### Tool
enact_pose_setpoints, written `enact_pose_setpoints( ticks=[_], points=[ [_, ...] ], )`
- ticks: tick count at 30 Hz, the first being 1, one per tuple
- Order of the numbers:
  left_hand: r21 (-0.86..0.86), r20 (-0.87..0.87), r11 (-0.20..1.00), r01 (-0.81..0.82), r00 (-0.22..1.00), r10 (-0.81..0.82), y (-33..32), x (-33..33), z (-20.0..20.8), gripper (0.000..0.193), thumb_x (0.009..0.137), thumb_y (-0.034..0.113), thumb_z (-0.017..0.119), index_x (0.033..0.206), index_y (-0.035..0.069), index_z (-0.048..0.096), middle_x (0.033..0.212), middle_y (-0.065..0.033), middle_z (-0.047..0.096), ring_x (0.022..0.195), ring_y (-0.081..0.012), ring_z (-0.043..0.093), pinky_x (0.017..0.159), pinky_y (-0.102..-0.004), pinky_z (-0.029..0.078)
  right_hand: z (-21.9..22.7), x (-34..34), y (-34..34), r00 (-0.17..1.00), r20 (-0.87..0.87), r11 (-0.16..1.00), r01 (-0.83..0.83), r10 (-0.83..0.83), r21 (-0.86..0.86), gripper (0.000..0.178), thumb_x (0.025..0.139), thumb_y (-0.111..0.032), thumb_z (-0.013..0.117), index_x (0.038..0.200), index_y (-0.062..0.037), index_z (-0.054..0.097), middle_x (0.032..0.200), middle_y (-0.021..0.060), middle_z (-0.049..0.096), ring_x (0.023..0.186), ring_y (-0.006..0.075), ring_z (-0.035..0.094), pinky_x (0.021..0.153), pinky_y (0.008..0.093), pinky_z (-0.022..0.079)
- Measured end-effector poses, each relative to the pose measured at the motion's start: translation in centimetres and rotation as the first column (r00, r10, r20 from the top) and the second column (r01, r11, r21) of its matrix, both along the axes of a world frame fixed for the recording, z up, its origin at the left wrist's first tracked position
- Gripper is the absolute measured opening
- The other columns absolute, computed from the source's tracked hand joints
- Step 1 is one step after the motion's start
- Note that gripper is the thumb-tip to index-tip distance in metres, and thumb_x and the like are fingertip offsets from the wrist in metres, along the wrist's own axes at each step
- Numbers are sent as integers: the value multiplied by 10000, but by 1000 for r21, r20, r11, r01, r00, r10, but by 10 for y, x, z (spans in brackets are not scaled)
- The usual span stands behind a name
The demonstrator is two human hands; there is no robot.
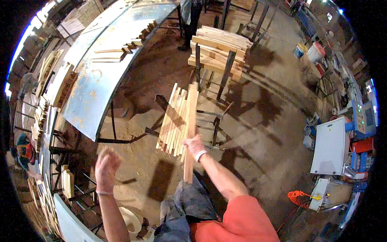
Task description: The person repeatedly picks up stacks of light-colored wooden planks from a metal workbench and places them onto a conveyor belt. The person wears pink gloves and handles the planks in batches, moving them from the table to the conveyor system in a continuous loop.
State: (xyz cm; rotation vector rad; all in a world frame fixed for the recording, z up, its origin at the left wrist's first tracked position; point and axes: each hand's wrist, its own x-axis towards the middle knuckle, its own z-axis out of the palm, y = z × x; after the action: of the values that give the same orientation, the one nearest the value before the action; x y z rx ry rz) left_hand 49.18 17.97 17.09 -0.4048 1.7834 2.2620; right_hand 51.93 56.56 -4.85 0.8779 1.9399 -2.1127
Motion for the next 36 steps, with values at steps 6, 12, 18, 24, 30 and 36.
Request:
enact_pose_setpoints(
  ticks=[6,12,18,24,30,36],
  points=[
    [-205,523,904,-374,739,424,-92,142,-181,124,1013,222,675,940,150,606,884,-1,617,794,-176,612,701,-327,499,-135,-28,87,960,173,965,242,-222,-101,133,773,-52,785,860,12,709,746,92,726,709,221,702,702,376,568],
    [-219,958,894,391,258,122,-192,338,-237,70,981,166,675,1047,144,677,859,-24,634,726,-261,643,686,-428,595,-213,-78,88,944,280,974,207,-175,-88,658,843,-92,836,1411,57,540,1004,121,743,921,232,734,871,381,599],
    [-306,918,952,12,269,291,-165,361,-229,264,1017,207,663,1247,79,681,1020,-87,710,900,-326,722,767,-500,615,-221,-105,50,903,420,992,115,-86,-44,982,962,-303,817,1683,54,254,1611,252,524,1451,339,553,1207,395,437],
    [-264,926,964,-7,277,256,-153,306,-226,335,997,236,706,1295,83,695,1095,-88,745,958,-273,733,818,-432,612,-167,-91,29,924,363,962,199,-121,-185,720,969,-77,708,1624,-20,415,1456,179,643,1319,280,616,1134,396,493],
    [-263,861,962,-70,432,267,-204,252,-225,432,979,219,749,1384,93,666,1158,-65,740,990,-237,737,823,-417,606,-161,-36,-32,868,379,915,-386,319,114,555,1013,-162,636,1550,-59,546,1465,118,671,1323,284,624,1158,397,445],
    [-157,822,964,-214,513,248,-274,203,-256,151,993,222,712,1079,113,770,889,-5,702,761,-180,652,679,-361,535,-213,50,-87,476,644,447,-866,599,225,391,1064,-341,527,1294,-124,757,1300,182,746,1264,359,683,1007,510,561]
  ],
)
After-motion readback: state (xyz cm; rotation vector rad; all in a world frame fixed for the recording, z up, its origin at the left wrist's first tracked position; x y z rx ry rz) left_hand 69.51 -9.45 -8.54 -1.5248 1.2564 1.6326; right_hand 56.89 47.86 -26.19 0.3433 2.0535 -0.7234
